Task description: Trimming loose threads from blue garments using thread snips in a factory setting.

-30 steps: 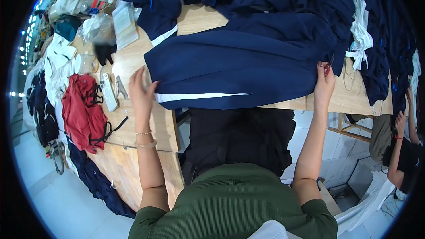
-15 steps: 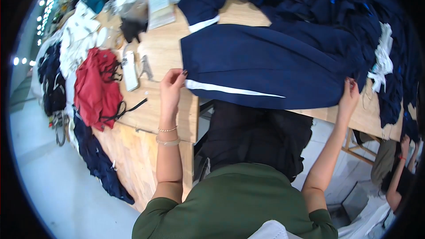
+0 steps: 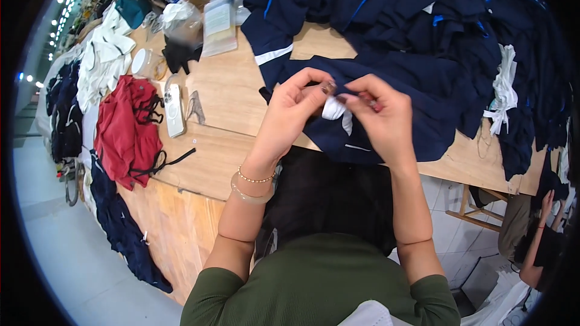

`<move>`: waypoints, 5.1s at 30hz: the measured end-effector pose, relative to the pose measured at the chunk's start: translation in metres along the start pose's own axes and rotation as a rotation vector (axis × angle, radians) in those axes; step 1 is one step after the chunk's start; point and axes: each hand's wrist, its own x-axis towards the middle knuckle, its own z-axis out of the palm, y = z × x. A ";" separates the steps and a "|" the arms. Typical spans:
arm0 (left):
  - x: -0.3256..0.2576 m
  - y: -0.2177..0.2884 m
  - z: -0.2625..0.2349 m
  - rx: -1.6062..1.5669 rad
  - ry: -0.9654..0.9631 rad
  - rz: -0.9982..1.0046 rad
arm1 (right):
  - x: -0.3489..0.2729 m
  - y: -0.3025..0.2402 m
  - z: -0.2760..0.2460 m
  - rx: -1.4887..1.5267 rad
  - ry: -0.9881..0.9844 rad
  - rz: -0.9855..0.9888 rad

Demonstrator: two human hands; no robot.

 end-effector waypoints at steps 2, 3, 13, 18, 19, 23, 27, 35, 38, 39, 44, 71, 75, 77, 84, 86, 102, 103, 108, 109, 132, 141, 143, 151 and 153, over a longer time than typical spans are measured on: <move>0.006 0.001 0.021 0.104 -0.094 0.008 | 0.003 -0.002 -0.022 0.165 0.153 -0.002; 0.008 0.000 0.016 0.344 -0.206 -0.022 | 0.003 -0.002 -0.035 0.210 0.242 0.001; 0.047 -0.005 -0.027 0.597 -0.218 -0.103 | -0.015 0.028 -0.128 0.456 0.472 0.201; 0.058 -0.006 -0.009 0.852 -0.050 0.083 | -0.018 0.033 -0.125 0.512 0.480 0.244; 0.060 -0.008 0.005 0.969 -0.024 0.296 | -0.018 0.034 -0.125 0.536 0.467 0.254; 0.069 -0.023 0.073 0.806 -0.113 0.642 | -0.017 0.034 -0.121 0.596 0.426 0.280; 0.085 -0.040 0.111 0.811 -0.169 0.706 | -0.018 0.028 -0.121 0.677 0.394 0.308; 0.099 -0.031 0.048 0.473 0.129 0.421 | -0.022 0.036 -0.132 0.736 0.457 0.354; 0.082 -0.036 0.076 0.485 -0.103 0.384 | -0.022 0.036 -0.129 0.748 0.398 0.361; 0.080 -0.028 0.088 0.875 -0.216 0.573 | -0.022 0.035 -0.127 0.761 0.352 0.358; 0.087 -0.042 0.109 0.481 -0.208 0.223 | -0.023 0.027 -0.125 0.734 0.347 0.357; 0.032 -0.010 -0.011 1.214 0.189 0.864 | -0.037 0.043 -0.163 0.421 0.658 0.078; 0.012 -0.054 -0.014 1.443 0.177 0.601 | -0.066 0.076 -0.176 0.220 0.491 0.101; -0.003 -0.074 -0.011 1.397 0.248 0.341 | -0.075 0.093 -0.174 0.148 0.429 0.234; -0.014 -0.087 0.014 0.224 0.400 -0.175 | -0.077 0.094 -0.167 0.120 0.512 0.262; -0.018 -0.084 0.018 0.079 0.363 -0.256 | -0.074 0.084 -0.161 0.037 0.543 0.262; -0.001 -0.081 0.023 -0.769 0.356 -0.343 | -0.037 0.055 -0.039 -0.566 0.116 -0.200; 0.000 -0.064 0.041 -0.715 0.447 -0.332 | -0.040 0.048 -0.047 -0.460 0.121 -0.113; -0.014 -0.048 0.051 -0.724 0.304 -0.233 | -0.057 0.028 -0.076 -0.099 0.194 0.221; -0.014 -0.049 0.051 -0.761 0.238 -0.205 | -0.059 0.028 -0.077 -0.046 0.224 0.172; -0.014 -0.048 0.078 -0.584 0.204 -0.031 | -0.038 0.010 -0.056 -0.470 0.315 -0.315; -0.014 -0.050 0.078 -0.639 0.205 0.015 | -0.044 0.019 -0.062 -0.356 0.354 -0.208; -0.014 -0.047 0.080 -0.641 0.218 0.006 | -0.044 0.018 -0.062 -0.389 0.345 -0.238; -0.014 -0.045 0.083 -0.623 0.195 0.001 | -0.039 0.012 -0.058 -0.466 0.326 -0.348; -0.014 -0.045 0.084 -0.612 0.204 -0.009 | -0.037 0.013 -0.056 -0.469 0.325 -0.380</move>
